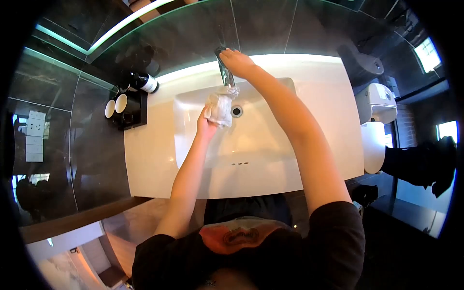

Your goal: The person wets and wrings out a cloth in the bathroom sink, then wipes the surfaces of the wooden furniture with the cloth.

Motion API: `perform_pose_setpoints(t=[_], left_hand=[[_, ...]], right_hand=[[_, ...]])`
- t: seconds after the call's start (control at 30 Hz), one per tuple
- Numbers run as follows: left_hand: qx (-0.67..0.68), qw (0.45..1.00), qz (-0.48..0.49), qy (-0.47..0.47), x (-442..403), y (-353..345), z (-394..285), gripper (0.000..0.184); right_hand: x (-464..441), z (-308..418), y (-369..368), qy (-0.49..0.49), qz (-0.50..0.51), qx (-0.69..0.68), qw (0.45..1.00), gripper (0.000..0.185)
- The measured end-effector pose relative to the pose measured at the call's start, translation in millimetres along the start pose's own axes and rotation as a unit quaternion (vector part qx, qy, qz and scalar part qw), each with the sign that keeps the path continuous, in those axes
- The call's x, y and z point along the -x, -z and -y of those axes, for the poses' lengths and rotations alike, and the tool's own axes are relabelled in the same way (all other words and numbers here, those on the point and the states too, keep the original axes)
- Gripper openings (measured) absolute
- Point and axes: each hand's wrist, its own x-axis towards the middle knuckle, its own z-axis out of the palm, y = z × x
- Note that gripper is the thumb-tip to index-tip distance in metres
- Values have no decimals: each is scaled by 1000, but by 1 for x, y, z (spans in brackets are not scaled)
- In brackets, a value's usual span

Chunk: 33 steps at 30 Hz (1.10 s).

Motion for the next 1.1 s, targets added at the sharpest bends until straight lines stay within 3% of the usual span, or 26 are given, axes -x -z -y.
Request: perform_pose_setpoints(t=[0.17,0.3,0.4,0.53,0.57,0.63,0.73,0.8,0.83,0.9,1.0,1.03,1.1], left_hand=[[11,999,-15,28,-18,-21,13,34],[-5,998,-17,57,-37,-1,29,35],[-12,997,-35,73,-44,1,35,34],[-28,994,-20,104,-54,14,43,36],[-35,993,-24,110,-57,21,47,36],[-52,991,-33,120,-62,41,53,34],[-92,985,-57,131,-63,52,61,32],[-92,985,-56,135,-65,42,62,31],[-91,985,-60,137,-63,36,62,30],[-158,978,-34,135,-72,18,57,29],[-335,936,-7,103,-94,-13,48,26],[-379,920,7,96,-105,-15,47,26],[-466,882,13,68,-115,-15,41,22]], right_hand=[[-21,-16,3,-14,57,-92,994,13],[-27,-19,10,-23,97,-106,989,6],[-30,-21,9,-12,98,-97,990,14],[-36,-21,10,-28,139,-89,986,5],[-39,-21,13,-47,187,-82,978,19],[-25,-21,8,-68,58,-230,969,32],[26,-21,-22,-161,-151,-374,901,58],[79,-14,-85,-414,-148,-447,779,63],[110,-6,-123,-443,-111,-453,765,70],[140,31,-95,-604,74,-584,537,73],[173,36,-117,-580,15,-694,427,67],[177,30,-122,-561,29,-673,482,57],[180,15,-129,-518,46,-682,515,48]])
